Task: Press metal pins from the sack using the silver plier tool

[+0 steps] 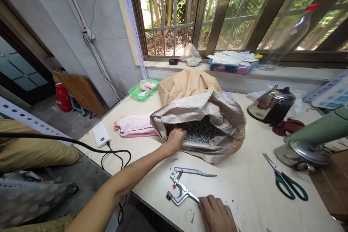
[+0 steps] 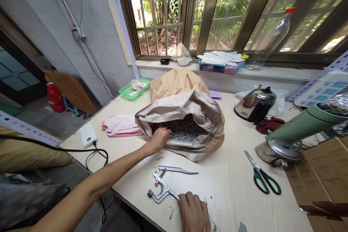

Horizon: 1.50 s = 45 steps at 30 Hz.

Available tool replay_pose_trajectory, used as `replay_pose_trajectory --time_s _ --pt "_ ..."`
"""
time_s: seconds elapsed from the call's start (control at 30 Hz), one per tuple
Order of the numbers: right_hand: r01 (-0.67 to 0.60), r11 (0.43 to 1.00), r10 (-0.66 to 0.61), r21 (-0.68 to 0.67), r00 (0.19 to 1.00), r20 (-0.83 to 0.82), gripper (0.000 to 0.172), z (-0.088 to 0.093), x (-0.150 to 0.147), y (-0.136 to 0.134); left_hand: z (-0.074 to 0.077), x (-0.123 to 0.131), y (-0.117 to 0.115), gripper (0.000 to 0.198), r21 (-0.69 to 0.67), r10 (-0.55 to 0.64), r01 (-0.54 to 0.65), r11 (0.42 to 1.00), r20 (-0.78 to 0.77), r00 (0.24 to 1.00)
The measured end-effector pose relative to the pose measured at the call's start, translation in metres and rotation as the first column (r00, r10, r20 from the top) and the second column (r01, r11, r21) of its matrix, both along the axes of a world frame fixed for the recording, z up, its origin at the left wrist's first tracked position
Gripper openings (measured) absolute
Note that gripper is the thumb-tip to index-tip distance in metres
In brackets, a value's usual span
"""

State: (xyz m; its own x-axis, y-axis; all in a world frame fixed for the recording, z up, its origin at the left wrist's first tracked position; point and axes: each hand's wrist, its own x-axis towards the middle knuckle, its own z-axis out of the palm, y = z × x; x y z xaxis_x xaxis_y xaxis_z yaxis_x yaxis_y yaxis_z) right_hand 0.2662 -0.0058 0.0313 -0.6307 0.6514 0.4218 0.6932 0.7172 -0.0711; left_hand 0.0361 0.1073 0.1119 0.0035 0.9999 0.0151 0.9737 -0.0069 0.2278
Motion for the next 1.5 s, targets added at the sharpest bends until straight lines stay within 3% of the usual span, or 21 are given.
replay_pose_trajectory --time_s 0.1,0.23,0.37,0.47,0.57,0.67,0.77,0.83,0.97,1.07,1.17,1.2,1.27,1.43,1.5 --pt "-0.001 1.0 0.001 -0.022 1.0 0.006 0.019 -0.004 -0.001 0.002 -0.003 0.001 0.015 0.019 -0.057 -0.05 0.05 0.997 0.002 0.999" --pt "-0.019 0.999 0.019 -0.044 1.0 0.006 0.023 -0.001 -0.003 0.005 -0.007 0.001 0.019 0.022 -0.089 -0.119 0.119 0.989 0.006 0.993" --pt "-0.053 0.998 0.054 -0.031 0.998 0.02 0.024 0.011 -0.012 0.007 0.004 -0.001 0.019 0.024 -0.075 -0.162 0.164 0.984 0.026 0.986" --pt "-0.072 0.996 0.074 -0.054 0.997 0.039 0.022 0.019 -0.018 0.004 0.016 -0.008 0.004 0.022 -0.037 -0.145 0.148 0.988 0.059 0.988" --pt "-0.108 0.99 0.111 -0.095 0.993 0.028 0.017 0.029 -0.018 0.004 0.019 -0.019 -0.035 0.015 -0.067 -0.049 0.073 0.995 0.313 0.948" --pt "-0.149 0.972 0.139 -0.181 0.988 -0.071 0.017 0.044 -0.016 0.014 0.012 -0.03 -0.086 0.011 -0.237 0.122 0.022 0.971 0.573 0.811" --pt "-0.122 0.959 0.062 -0.255 0.971 -0.231 0.025 0.061 -0.025 0.027 0.002 -0.035 -0.129 0.012 -0.291 0.238 -0.052 0.955 0.652 0.72" --pt "-0.194 0.944 0.109 -0.267 0.946 -0.304 0.025 0.07 -0.037 0.028 -0.003 -0.033 -0.146 0.014 -0.331 0.293 -0.069 0.941 0.698 0.654" --pt "-0.396 0.863 0.265 -0.313 0.883 -0.388 0.028 0.072 -0.068 0.012 -0.006 -0.025 -0.157 0.03 -0.467 0.426 0.018 0.884 0.821 0.382" --pt "-0.386 0.867 0.236 -0.316 0.875 -0.423 0.029 0.065 -0.083 -0.002 -0.007 -0.021 -0.159 0.045 -0.55 0.537 0.083 0.831 0.833 0.135" --pt "-0.371 0.872 0.205 -0.319 0.87 -0.449 0.029 0.059 -0.087 -0.009 -0.01 -0.02 -0.162 0.052 -0.587 0.593 0.127 0.8 0.805 -0.008" --pt "-0.375 0.87 0.213 -0.32 0.871 -0.442 0.03 0.058 -0.086 -0.01 -0.011 -0.02 -0.163 0.053 -0.586 0.592 0.12 0.801 0.806 -0.016" --pt "-0.349 0.892 0.22 -0.286 0.89 -0.4 0.032 0.057 -0.079 -0.011 -0.014 -0.02 -0.167 0.053 -0.562 0.56 0.06 0.825 0.827 0.044" --pt "-0.129 0.984 0.116 -0.119 0.987 -0.113 0.027 0.049 -0.045 -0.01 -0.021 -0.024 -0.174 0.031 -0.369 0.387 -0.134 0.92 0.79 0.475" --pt "-0.127 0.984 0.122 -0.124 0.991 -0.046 0.021 0.042 -0.034 -0.011 -0.025 -0.024 -0.176 0.022 -0.345 0.375 -0.168 0.923 0.72 0.584"
